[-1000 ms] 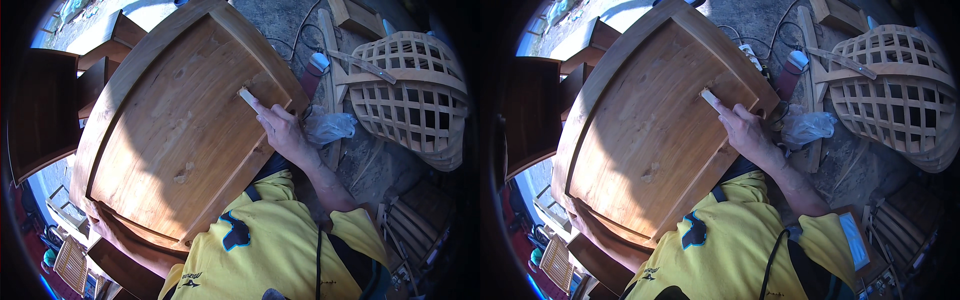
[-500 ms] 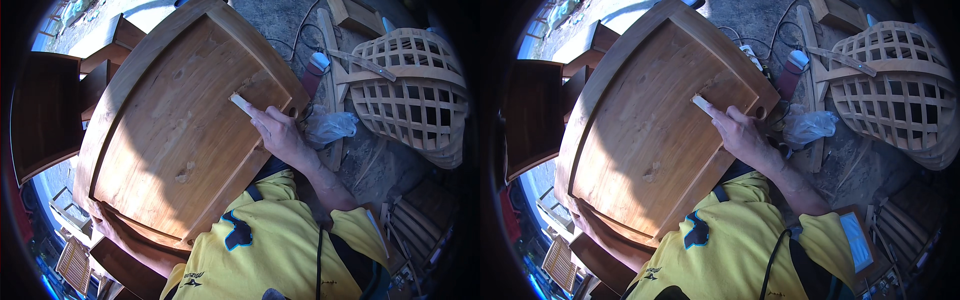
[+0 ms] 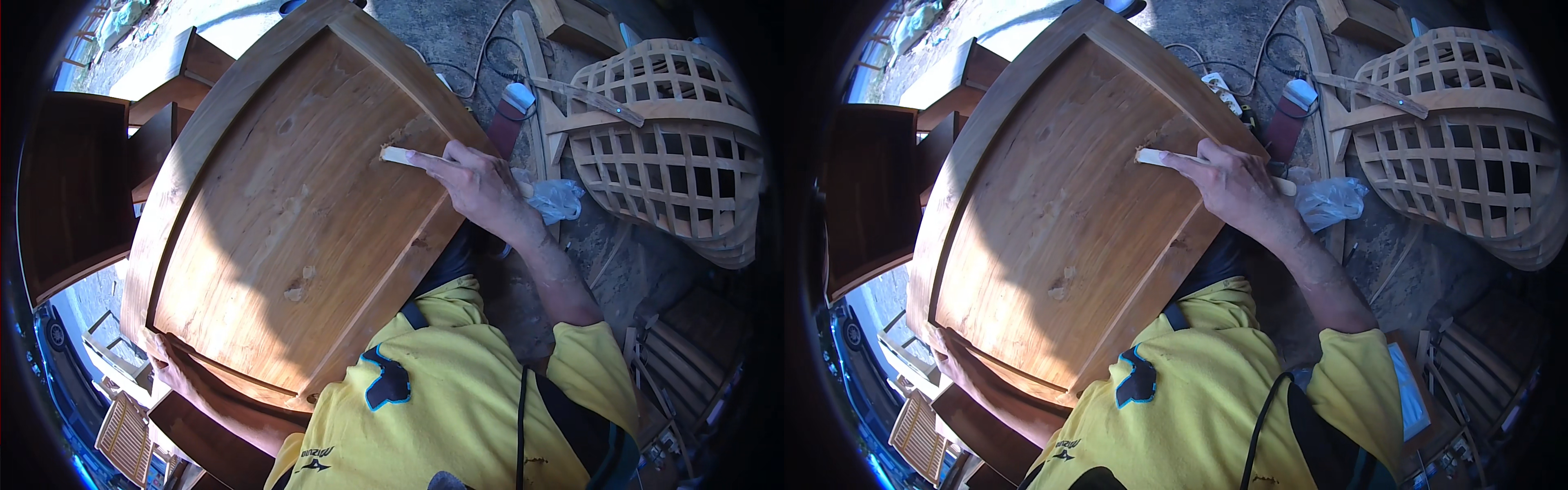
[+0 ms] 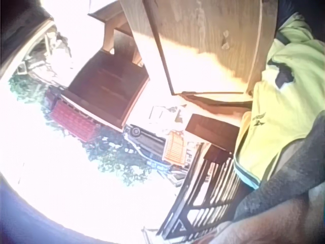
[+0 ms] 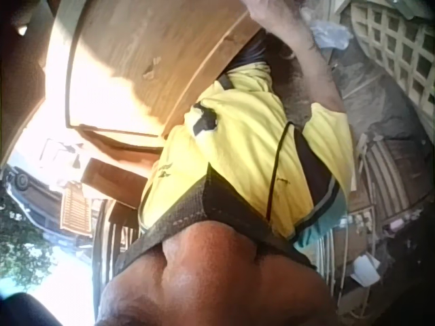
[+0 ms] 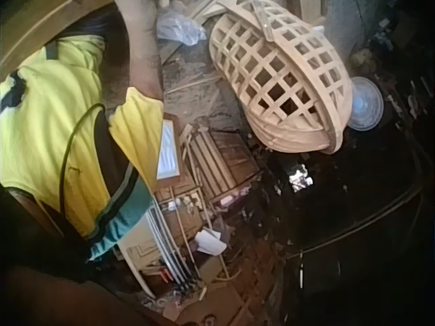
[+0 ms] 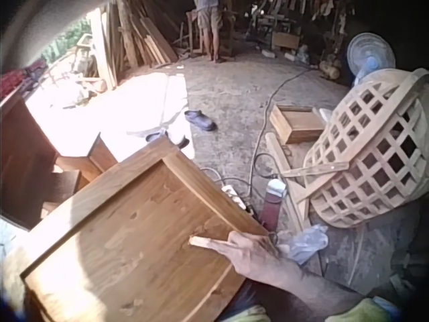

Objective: The person applies wood filler to a wooden panel using a small spatula, spreading the paste over holes and cracks on the surface and edges while turning the panel over to reach different areas.

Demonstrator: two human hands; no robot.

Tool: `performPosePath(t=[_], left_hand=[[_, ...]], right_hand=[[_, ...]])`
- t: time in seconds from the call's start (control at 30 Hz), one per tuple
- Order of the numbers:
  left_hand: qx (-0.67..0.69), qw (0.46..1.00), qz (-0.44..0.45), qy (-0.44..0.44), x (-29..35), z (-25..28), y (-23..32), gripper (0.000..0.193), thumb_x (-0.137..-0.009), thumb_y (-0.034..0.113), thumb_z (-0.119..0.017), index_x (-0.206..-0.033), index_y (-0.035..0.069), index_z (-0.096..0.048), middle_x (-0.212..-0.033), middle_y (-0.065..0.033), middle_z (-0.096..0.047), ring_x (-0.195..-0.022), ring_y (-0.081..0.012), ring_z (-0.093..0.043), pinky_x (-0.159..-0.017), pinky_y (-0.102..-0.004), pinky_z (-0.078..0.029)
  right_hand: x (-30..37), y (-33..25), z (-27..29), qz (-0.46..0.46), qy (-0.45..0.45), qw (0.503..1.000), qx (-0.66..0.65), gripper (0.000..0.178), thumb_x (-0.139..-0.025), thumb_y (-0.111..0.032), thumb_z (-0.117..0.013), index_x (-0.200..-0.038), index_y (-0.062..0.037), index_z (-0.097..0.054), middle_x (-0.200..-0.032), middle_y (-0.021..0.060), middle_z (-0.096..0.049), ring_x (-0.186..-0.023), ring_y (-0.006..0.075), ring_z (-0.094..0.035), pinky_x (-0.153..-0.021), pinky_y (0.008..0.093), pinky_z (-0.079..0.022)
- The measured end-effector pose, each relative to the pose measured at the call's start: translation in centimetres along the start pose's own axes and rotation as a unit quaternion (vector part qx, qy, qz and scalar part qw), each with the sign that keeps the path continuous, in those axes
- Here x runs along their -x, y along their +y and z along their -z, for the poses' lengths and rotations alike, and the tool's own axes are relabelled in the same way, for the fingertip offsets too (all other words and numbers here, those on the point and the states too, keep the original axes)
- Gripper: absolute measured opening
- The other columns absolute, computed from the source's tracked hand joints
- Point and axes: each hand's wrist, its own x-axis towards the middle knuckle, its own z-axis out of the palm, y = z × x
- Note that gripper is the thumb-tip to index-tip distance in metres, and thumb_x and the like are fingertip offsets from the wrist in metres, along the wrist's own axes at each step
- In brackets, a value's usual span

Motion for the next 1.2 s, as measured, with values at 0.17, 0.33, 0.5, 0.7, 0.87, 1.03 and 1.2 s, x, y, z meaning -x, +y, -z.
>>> performPosePath(t=[0.17, 0.33, 0.5, 0.7, 0.87, 1.03, 1.2], left_hand=[[-0.003, 1.0, -0.002, 0.0, -0.2, 0.1, 0.1, 0.049, -0.109, 0.04, -0.053, -0.142, 0.005, -0.058, -0.125, -0.0095, -0.068, -0.11, -0.0228, -0.066, -0.094, -0.0354, -0.053], [-0.005, 1.0, -0.001, 0.002, -0.3, 0.0, 0.1, 0.049, -0.109, 0.04, -0.053, -0.142, 0.005, -0.058, -0.126, -0.0096, -0.068, -0.111, -0.023, -0.066, -0.094, -0.0356, -0.053], [-0.007, 1.0, -0.003, 0.005, -0.4, -0.5, 0.3, 0.049, -0.109, 0.041, -0.053, -0.142, 0.005, -0.058, -0.126, -0.0097, -0.069, -0.111, -0.0233, -0.067, -0.094, -0.0358, -0.053], [-0.011, 1.0, -0.006, 0.008, -0.5, -0.6, 0.5, 0.049, -0.109, 0.041, -0.053, -0.142, 0.005, -0.058, -0.126, -0.0098, -0.069, -0.111, -0.0236, -0.067, -0.095, -0.036, -0.053], [-0.014, 1.0, -0.01, 0.011, -0.7, -1.5, 0.2, 0.049, -0.109, 0.041, -0.053, -0.142, 0.005, -0.058, -0.126, -0.0099, -0.069, -0.111, -0.0239, -0.067, -0.095, -0.0362, -0.054], [-0.061, 0.997, -0.03, 0.041, -0.6, -0.7, 0.7, 0.049, -0.109, 0.041, -0.053, -0.142, 0.006, -0.058, -0.126, -0.0099, -0.069, -0.111, -0.0241, -0.067, -0.095, -0.0365, -0.054], [-0.222, 0.951, -0.175, 0.125, -2.5, -1.4, 3.1, 0.049, -0.109, 0.042, -0.053, -0.142, 0.006, -0.058, -0.127, -0.01, -0.069, -0.111, -0.0244, -0.067, -0.095, -0.0367, -0.054]], right_hand=[[-0.4, 3.5, 1.7, -0.029, -0.063, 0.997, 0.016, 0.045, -0.098, -0.008, -0.063, -0.139, -0.0241, -0.065, -0.088, 0.0103, -0.055, -0.077, 0.029, -0.067, -0.071, 0.0442, -0.059], [0.2, 3.3, 2.6, -0.079, -0.041, 0.995, -0.053, 0.034, -0.099, -0.013, -0.065, -0.133, -0.0181, -0.069, -0.089, 0.0133, -0.06, -0.078, 0.0318, -0.068, -0.069, 0.0455, -0.058], [0.0, 2.3, 0.3, -0.07, 0.003, 0.993, -0.092, 0.037, -0.098, -0.009, -0.067, -0.135, -0.0163, -0.069, -0.084, 0.0133, -0.058, -0.072, 0.0301, -0.062, -0.068, 0.043, -0.051], [1.0, 1.6, 1.7, -0.106, 0.029, 0.986, -0.129, 0.035, -0.099, -0.009, -0.065, -0.134, -0.0124, -0.069, -0.084, 0.0148, -0.059, -0.075, 0.0314, -0.064, -0.069, 0.0451, -0.051], [1.5, 1.3, 1.2, -0.109, -0.027, 0.985, -0.132, 0.036, -0.099, -0.011, -0.066, -0.134, -0.0115, -0.068, -0.085, 0.0157, -0.065, -0.079, 0.0304, -0.066, -0.073, 0.0421, -0.053], [5.6, 3.5, 1.8, -0.231, 0.104, 0.931, -0.264, 0.034, -0.098, -0.014, -0.069, -0.131, -0.0063, -0.068, -0.115, 0.0181, -0.074, -0.101, 0.028, -0.075, -0.086, 0.038, -0.058], [11.0, 6.7, 1.2, -0.265, 0.234, 0.929, -0.107, 0.038, -0.096, -0.008, -0.07, -0.133, -0.0081, -0.067, -0.113, 0.0162, -0.073, -0.098, 0.0299, -0.074, -0.084, 0.04, -0.057]])
